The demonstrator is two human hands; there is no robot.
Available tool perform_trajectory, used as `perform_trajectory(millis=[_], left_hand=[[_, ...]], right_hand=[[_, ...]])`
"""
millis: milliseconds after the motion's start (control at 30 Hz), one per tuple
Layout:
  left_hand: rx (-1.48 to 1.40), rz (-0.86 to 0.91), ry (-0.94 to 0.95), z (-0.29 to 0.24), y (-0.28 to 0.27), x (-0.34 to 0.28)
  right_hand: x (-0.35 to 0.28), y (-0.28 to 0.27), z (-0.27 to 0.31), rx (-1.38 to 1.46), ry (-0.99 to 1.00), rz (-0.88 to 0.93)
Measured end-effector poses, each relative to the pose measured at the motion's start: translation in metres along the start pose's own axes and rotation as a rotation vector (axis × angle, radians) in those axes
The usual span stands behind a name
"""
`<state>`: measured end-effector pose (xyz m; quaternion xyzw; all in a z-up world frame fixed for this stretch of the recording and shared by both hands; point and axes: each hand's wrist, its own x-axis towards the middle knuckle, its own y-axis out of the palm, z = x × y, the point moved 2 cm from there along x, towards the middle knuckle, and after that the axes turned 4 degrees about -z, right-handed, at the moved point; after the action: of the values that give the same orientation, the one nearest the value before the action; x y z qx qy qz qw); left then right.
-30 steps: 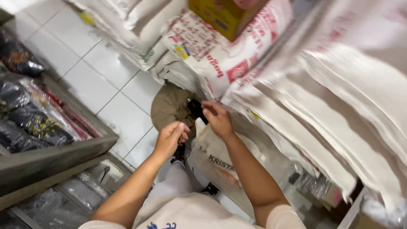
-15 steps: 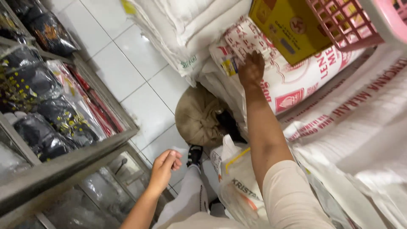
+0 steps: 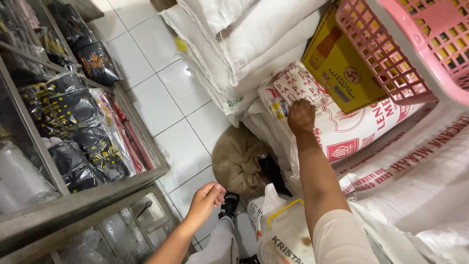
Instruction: The person picks up, arranges, and stacks packets of plastic bags on shelves by hand.
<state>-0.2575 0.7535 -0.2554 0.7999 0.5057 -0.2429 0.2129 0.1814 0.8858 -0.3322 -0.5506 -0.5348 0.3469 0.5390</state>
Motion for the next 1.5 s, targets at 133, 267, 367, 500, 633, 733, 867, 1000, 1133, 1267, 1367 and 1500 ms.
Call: perform_trajectory(millis=[133, 267, 367, 500, 633, 733, 867, 1000, 1133, 1267, 1367, 1500], left_hand=[[0.023, 0.011, -0.06, 0.01, -0.001, -0.002], [0.033, 0.008, -0.072, 0.024, -0.003, -0.002], [0.038, 0.009, -0.074, 0.034, -0.004, -0.006], [0.045, 0.028, -0.062, 0.045, -0.006, -0.001], [-0.18, 0.077, -0.041, 0.041, 0.011, 0.018], [-0.311, 0.151, 0.016, 0.016, 0.037, 0.036], [-0.881, 0.19, -0.125, -0.029, 0.089, 0.035], [-0.919, 0.639, 0.002, -0.054, 0.126, -0.006], [-1.077, 1.0, -0.147, -0.078, 0.167, -0.058], [-1.378, 0.871, 0.536, -0.073, 0.256, -0.135], [-1.144, 0.838, 0.703, -0.068, 0.278, -0.168], [-0.479, 1.009, 0.237, -0.042, 0.26, -0.202]], right_hand=[[-0.011, 0.008, -0.003, -0.01, 0.028, -0.005], [-0.009, 0.025, -0.002, -0.065, 0.062, 0.003], [-0.002, 0.027, -0.007, -0.031, 0.082, -0.022], [0.016, -0.008, -0.009, 0.149, 0.301, 0.043], [-0.01, -0.087, 0.018, 0.401, 0.318, -0.229], [-0.063, -0.151, 0.058, 0.893, 0.243, -0.299], [-0.153, -0.258, 0.121, 1.119, -0.055, -0.225], [-0.226, -0.349, 0.139, 1.242, -0.285, -0.025], [-0.244, -0.395, 0.122, 1.013, -0.368, -0.218], [-0.273, -0.398, 0.093, 0.501, -0.337, -0.127], [-0.309, -0.403, 0.038, 0.537, 0.029, -0.195], [-0.398, -0.423, 0.019, 0.643, 0.004, -0.317]])
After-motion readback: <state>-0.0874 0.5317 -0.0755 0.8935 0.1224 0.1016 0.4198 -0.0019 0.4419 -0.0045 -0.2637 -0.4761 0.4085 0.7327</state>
